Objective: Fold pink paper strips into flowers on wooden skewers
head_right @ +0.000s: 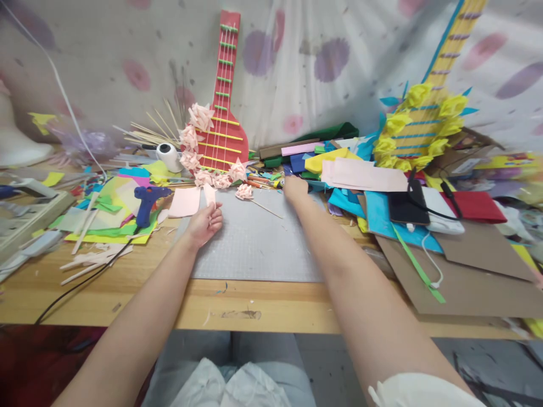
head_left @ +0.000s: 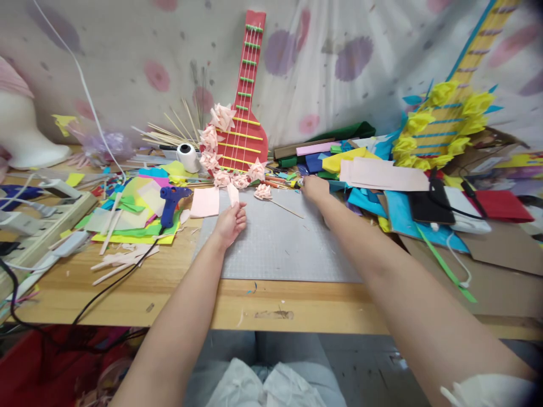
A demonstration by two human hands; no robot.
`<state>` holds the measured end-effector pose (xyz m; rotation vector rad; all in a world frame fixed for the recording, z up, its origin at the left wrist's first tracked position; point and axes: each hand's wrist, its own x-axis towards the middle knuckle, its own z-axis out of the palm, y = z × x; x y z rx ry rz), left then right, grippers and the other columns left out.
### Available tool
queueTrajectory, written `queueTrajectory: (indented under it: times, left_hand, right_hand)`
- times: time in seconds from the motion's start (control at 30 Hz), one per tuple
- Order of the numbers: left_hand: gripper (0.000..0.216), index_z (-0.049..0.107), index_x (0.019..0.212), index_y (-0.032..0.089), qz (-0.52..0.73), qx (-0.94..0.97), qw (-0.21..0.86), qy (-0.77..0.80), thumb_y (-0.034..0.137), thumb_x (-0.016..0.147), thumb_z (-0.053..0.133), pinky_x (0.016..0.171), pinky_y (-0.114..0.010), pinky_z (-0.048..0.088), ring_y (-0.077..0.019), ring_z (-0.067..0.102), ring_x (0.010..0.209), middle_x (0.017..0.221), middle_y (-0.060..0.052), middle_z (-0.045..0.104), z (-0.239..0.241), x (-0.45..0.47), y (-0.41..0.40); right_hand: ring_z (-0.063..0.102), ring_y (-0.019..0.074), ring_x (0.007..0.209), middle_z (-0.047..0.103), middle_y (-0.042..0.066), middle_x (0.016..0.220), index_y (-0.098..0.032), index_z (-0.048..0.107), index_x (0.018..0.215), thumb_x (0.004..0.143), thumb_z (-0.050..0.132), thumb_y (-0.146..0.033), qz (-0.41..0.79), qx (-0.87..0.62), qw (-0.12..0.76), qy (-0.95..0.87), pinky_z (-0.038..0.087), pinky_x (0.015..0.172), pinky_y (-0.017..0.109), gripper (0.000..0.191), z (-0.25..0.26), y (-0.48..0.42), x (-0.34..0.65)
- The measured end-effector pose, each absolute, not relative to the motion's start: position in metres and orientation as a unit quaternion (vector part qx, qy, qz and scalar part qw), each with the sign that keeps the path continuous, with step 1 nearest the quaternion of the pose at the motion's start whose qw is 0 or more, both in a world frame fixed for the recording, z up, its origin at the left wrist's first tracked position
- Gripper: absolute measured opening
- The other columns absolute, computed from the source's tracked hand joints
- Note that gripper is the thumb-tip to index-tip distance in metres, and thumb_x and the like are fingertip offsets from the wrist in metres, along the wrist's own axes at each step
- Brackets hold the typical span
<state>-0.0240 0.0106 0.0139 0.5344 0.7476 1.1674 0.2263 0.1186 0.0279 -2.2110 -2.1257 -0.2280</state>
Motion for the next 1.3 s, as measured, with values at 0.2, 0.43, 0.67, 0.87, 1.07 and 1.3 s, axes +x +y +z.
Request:
queueTrajectory:
  times: [0.2, 0.43, 0.67, 0.87, 1.07, 1.3]
  left_hand:
    - [0.014, 0.048, 0.081, 0.014, 0.530, 0.247, 0.741, 0.330, 0.028, 0.082, 0.045, 0.031, -0.010, 0.014, -0.0016, 0.024, 0.034, 0.048, 0.008, 0.025, 0.010, -0.024, 0.013]
    - [0.015, 0.048, 0.082, 0.013, 0.524, 0.263, 0.733, 0.345, 0.028, 0.082, 0.045, 0.031, -0.011, 0.014, -0.0013, 0.022, 0.033, 0.047, 0.008, 0.025, 0.009, -0.020, 0.009]
    - [0.016, 0.048, 0.083, 0.013, 0.523, 0.273, 0.725, 0.356, 0.028, 0.082, 0.045, 0.033, -0.011, 0.013, -0.0011, 0.021, 0.034, 0.048, 0.009, 0.024, 0.010, -0.018, 0.009]
    - [0.016, 0.048, 0.082, 0.013, 0.523, 0.276, 0.720, 0.363, 0.029, 0.081, 0.047, 0.033, -0.011, 0.012, -0.0010, 0.021, 0.034, 0.048, 0.009, 0.024, 0.011, -0.018, 0.008]
    - [0.017, 0.048, 0.081, 0.013, 0.520, 0.283, 0.720, 0.362, 0.029, 0.079, 0.050, 0.033, -0.011, 0.011, -0.0010, 0.021, 0.034, 0.048, 0.009, 0.024, 0.010, -0.018, 0.008]
    - [0.015, 0.047, 0.082, 0.013, 0.518, 0.284, 0.722, 0.360, 0.028, 0.081, 0.046, 0.033, -0.012, 0.012, -0.0013, 0.021, 0.034, 0.048, 0.009, 0.024, 0.009, -0.018, 0.009]
  right_hand:
    - [0.057, 0.0213, 0.088, 0.064, 0.008, 0.095, -0.020, 0.063, 0.088, 0.067, 0.057, -0.041, 0.012, -0.735, 0.063, -0.675, 0.041, 0.068, 0.028, 0.030, 0.034, 0.094, 0.225]
    - [0.056, 0.0179, 0.073, 0.063, 0.007, 0.079, -0.018, 0.060, 0.076, 0.064, 0.053, -0.058, 0.096, -0.764, 0.126, -0.625, 0.038, 0.060, 0.026, 0.042, 0.024, 0.088, 0.225]
    - [0.051, 0.0167, 0.073, 0.057, 0.005, 0.069, -0.017, 0.053, 0.058, 0.062, 0.058, -0.046, 0.071, -0.711, 0.178, -0.676, 0.036, 0.060, 0.024, 0.029, 0.015, 0.104, 0.226]
    - [0.046, 0.0134, 0.060, 0.047, 0.000, 0.053, -0.017, 0.048, 0.052, 0.060, 0.058, -0.035, 0.139, -0.687, 0.139, -0.699, 0.033, 0.053, 0.024, 0.022, 0.026, 0.114, 0.221]
    - [0.045, 0.0101, 0.058, 0.050, 0.000, 0.059, -0.016, 0.053, 0.057, 0.059, 0.059, -0.028, 0.401, -0.628, 0.221, -0.629, 0.038, 0.054, 0.024, 0.013, 0.044, 0.118, 0.235]
    - [0.049, 0.0131, 0.076, 0.053, 0.001, 0.073, -0.018, 0.057, 0.065, 0.058, 0.065, -0.026, 0.505, -0.562, 0.304, -0.580, 0.044, 0.064, 0.025, 0.014, 0.050, 0.113, 0.243]
